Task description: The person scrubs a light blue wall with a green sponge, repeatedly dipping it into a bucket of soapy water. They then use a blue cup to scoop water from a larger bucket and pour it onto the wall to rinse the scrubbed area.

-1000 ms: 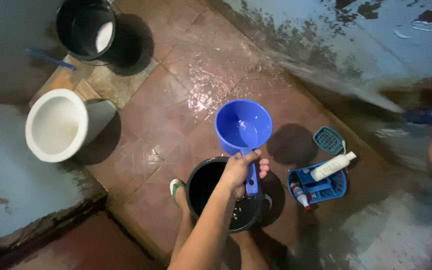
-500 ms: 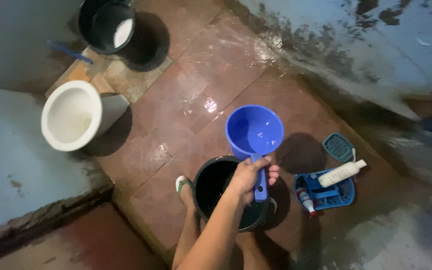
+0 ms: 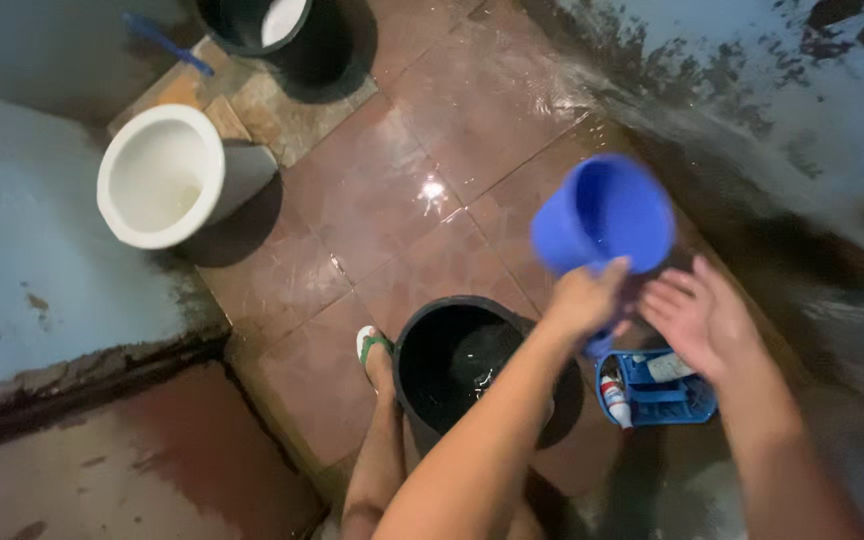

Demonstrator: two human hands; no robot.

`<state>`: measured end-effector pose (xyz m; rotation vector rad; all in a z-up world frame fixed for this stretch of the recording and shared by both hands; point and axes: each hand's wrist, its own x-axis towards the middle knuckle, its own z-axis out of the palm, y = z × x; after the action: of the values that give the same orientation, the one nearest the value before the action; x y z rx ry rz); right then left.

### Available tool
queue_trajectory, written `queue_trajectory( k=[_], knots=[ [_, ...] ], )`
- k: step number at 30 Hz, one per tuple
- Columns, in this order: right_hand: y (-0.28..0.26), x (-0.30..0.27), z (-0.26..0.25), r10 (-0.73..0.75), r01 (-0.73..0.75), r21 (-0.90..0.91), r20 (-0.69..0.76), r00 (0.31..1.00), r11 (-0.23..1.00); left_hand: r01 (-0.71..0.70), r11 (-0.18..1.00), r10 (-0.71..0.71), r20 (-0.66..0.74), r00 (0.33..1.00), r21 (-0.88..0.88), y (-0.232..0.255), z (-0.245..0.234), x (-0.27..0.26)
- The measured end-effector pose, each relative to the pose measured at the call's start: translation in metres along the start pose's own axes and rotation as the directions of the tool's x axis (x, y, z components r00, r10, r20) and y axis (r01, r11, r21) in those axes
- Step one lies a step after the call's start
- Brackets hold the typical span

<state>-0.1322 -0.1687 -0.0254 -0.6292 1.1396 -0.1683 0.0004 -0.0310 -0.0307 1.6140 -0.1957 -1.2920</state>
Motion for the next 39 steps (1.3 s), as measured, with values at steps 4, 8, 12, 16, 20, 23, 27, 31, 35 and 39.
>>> queue_trajectory(
  k=[4, 8, 12, 16, 20, 23, 27, 31, 35, 39],
  knots=[
    [-0.045, -0.002, 0.059, -0.003, -0.002, 0.028, 0.194, 0.981, 1.0, -0.237, 0.896, 0.299, -0.118, 0.947, 0.376, 0.038, 0.035, 0.04],
    [-0.075, -0.002, 0.061, -0.008, 0.002, 0.022, 0.283, 0.959, 1.0, -0.262, 0.905, 0.284, -0.017, 0.959, 0.336, 0.065, 0.051, 0.046],
    [-0.078, 0.024, 0.036, -0.052, 0.045, 0.031, 0.275, 0.96, 0.999, -0.302, 0.859, 0.346, -0.036, 0.937, 0.413, 0.076, 0.051, 0.038],
    [-0.073, 0.066, 0.002, -0.163, 0.127, 0.177, 0.207, 0.965, 0.976, -0.3, 0.875, 0.337, -0.033, 0.941, 0.38, 0.082, 0.049, 0.018],
    [-0.075, 0.08, -0.019, -0.148, 0.133, 0.275, 0.035, 0.988, 0.952, -0.185, 0.946, 0.204, -0.045, 0.978, 0.267, 0.078, 0.035, 0.007],
    [-0.077, 0.087, -0.034, -0.121, 0.129, 0.435, -0.045, 0.992, 0.891, -0.242, 0.944, 0.284, -0.177, 0.942, 0.226, 0.065, 0.028, 0.003],
    [-0.072, 0.089, -0.065, -0.17, 0.168, 0.17, -0.003, 0.985, 0.971, -0.285, 0.953, 0.3, -0.22, 0.928, 0.098, 0.046, 0.009, -0.009],
    [-0.069, 0.097, -0.089, -0.063, 0.098, 0.305, -0.123, 0.99, 0.947, -0.22, 0.971, 0.199, -0.197, 0.96, -0.091, 0.034, -0.011, -0.035],
    [-0.047, 0.105, -0.112, -0.094, 0.124, 0.231, -0.138, 0.986, 0.965, -0.16, 0.958, 0.122, -0.166, 0.979, -0.238, 0.028, -0.027, -0.052],
    [-0.052, 0.095, -0.148, -0.154, 0.149, 0.309, -0.008, 0.988, 0.939, -0.159, 0.969, 0.128, -0.168, 0.977, -0.188, 0.023, -0.041, -0.059]
  ],
)
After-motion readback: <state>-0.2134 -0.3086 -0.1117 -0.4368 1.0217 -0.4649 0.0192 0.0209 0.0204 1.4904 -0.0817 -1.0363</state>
